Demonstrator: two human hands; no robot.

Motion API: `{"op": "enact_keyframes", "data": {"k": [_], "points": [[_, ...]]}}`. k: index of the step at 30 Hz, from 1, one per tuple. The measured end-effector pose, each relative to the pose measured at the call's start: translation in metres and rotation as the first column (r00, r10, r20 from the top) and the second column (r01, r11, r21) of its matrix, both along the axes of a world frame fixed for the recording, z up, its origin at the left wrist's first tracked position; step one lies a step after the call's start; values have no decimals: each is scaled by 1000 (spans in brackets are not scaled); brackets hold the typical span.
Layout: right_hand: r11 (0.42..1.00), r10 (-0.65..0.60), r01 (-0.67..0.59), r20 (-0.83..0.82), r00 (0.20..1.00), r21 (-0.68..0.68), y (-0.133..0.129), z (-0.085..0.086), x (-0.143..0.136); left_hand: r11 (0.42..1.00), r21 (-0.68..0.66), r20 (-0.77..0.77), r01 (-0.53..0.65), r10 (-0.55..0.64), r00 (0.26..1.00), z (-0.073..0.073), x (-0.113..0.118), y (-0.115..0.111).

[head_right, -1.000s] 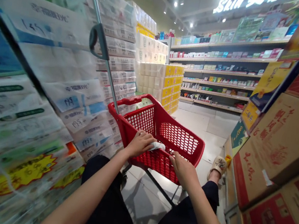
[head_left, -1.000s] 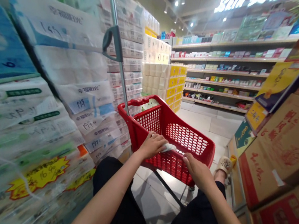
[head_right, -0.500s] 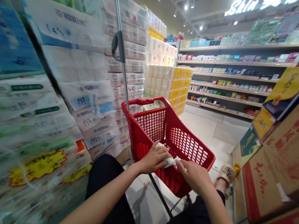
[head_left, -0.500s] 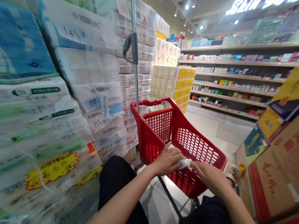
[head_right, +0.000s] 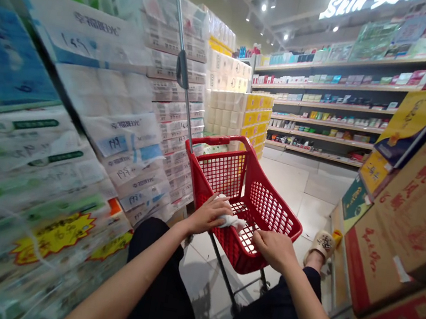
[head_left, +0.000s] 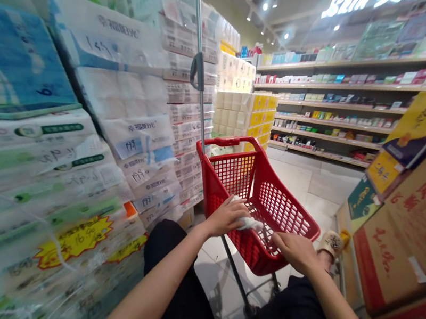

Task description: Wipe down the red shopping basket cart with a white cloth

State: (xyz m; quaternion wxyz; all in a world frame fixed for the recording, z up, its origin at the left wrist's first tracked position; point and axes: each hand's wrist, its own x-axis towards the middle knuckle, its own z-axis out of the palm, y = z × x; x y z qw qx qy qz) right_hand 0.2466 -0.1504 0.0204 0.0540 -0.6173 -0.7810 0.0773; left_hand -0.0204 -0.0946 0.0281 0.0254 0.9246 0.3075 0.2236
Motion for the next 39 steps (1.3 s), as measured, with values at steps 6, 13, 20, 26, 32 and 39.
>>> {"op": "enact_keyframes", "data": {"k": [6, 13, 20, 26, 32, 39], "points": [[998, -9, 6, 44, 999, 66, -2, -3, -17, 998, 62, -38, 29, -27, 999, -12, 15, -34], [998, 13, -25, 164, 986, 66, -3, -2, -17, 988, 132, 82, -85, 75, 994, -41, 56, -72], [997, -57, 50, 125, 990, 58, -6, -1, -21, 994, 69, 48, 80, -83, 995, -29, 32, -47], [995, -84, 80, 71, 994, 54, -7, -1, -30, 999, 41, 48, -9, 7, 999, -14, -6, 3], [993, -93, 88, 64, 994, 80, -5, -3, -38, 965, 50, 94, -256, 251, 963, -18, -20, 31], [987, -155, 153, 32, 987, 50, -1, -1, -43, 937, 46, 175, -347, 334, 926, -42, 11, -20]]}}
